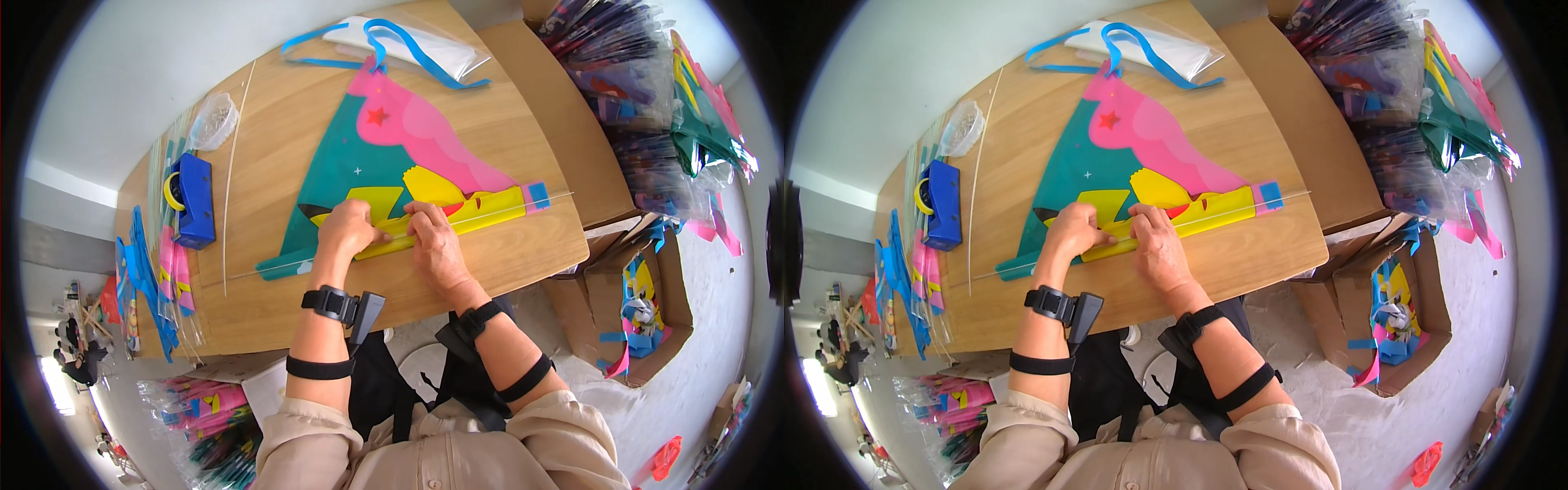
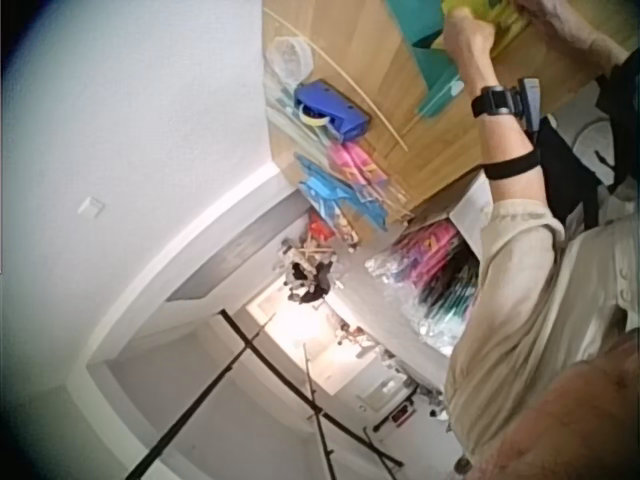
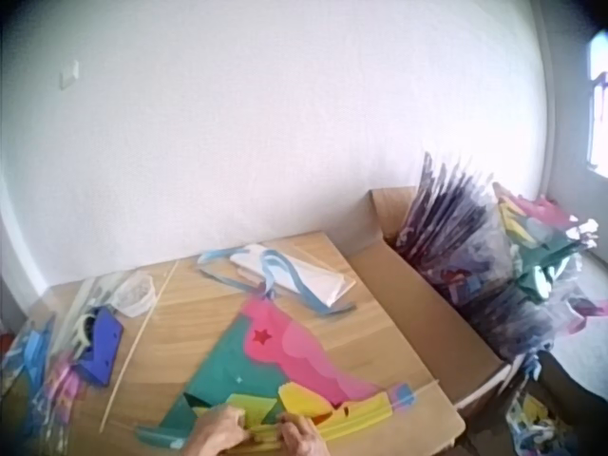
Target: The recorder assembles a small kite by rolling the colorful plastic around a stick, placing it in a plastic sleeve, and retrieving more materials.
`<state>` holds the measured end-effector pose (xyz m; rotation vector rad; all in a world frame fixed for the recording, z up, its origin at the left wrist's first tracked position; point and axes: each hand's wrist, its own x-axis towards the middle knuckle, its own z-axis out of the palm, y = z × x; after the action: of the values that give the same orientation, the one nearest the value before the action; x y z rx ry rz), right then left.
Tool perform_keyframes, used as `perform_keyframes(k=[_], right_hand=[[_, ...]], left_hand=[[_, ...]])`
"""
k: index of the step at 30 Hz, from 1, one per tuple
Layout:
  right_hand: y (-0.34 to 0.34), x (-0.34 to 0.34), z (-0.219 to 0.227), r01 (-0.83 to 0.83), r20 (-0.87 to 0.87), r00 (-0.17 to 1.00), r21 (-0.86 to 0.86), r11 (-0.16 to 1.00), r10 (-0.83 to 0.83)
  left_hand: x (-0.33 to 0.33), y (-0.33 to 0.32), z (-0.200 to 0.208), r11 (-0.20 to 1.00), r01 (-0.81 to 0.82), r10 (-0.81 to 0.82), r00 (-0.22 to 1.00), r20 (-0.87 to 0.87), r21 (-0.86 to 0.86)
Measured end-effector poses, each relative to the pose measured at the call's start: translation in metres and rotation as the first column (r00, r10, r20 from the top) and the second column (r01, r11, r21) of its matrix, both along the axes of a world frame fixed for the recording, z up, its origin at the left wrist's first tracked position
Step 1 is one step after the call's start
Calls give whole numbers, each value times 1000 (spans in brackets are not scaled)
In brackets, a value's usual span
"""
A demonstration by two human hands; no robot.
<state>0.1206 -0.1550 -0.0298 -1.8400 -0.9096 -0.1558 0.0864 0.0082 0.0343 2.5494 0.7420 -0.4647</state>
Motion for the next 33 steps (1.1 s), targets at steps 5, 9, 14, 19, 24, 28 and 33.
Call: perform_keyframes(k=[5, 9, 14, 19, 24, 28, 33], right_hand=[[-8, 0, 14, -84, 8, 996, -33, 996, 84], [-10, -1, 16, -132, 160, 974, -178, 975, 161], [-10, 2, 14, -41, 440, 873, -364, 930, 211], [-6, 2, 11, -96, 394, 886, -362, 927, 245], [-23, -22, 13, -129, 356, 893, -379, 916, 273], [-37, -37, 20, -177, 302, 902, -390, 904, 307], [-40, -40, 21, -197, 253, 919, -368, 909, 302]], left_hand=[[-12, 13, -6, 999, -2, 8, 992, 128, -46], [-28, 43, -21, 962, -224, 84, 781, 618, 153], [-33, 89, -31, 922, -279, 119, 863, 491, 268], [-19, 110, -25, 947, -313, 315, 879, 357, -65], [-33, 110, -32, 968, -200, 239, 916, 323, -148], [-52, 73, -33, 977, -210, 172, 857, 486, 25], [-86, 97, -31, 669, -154, 481, 836, 265, -727]])
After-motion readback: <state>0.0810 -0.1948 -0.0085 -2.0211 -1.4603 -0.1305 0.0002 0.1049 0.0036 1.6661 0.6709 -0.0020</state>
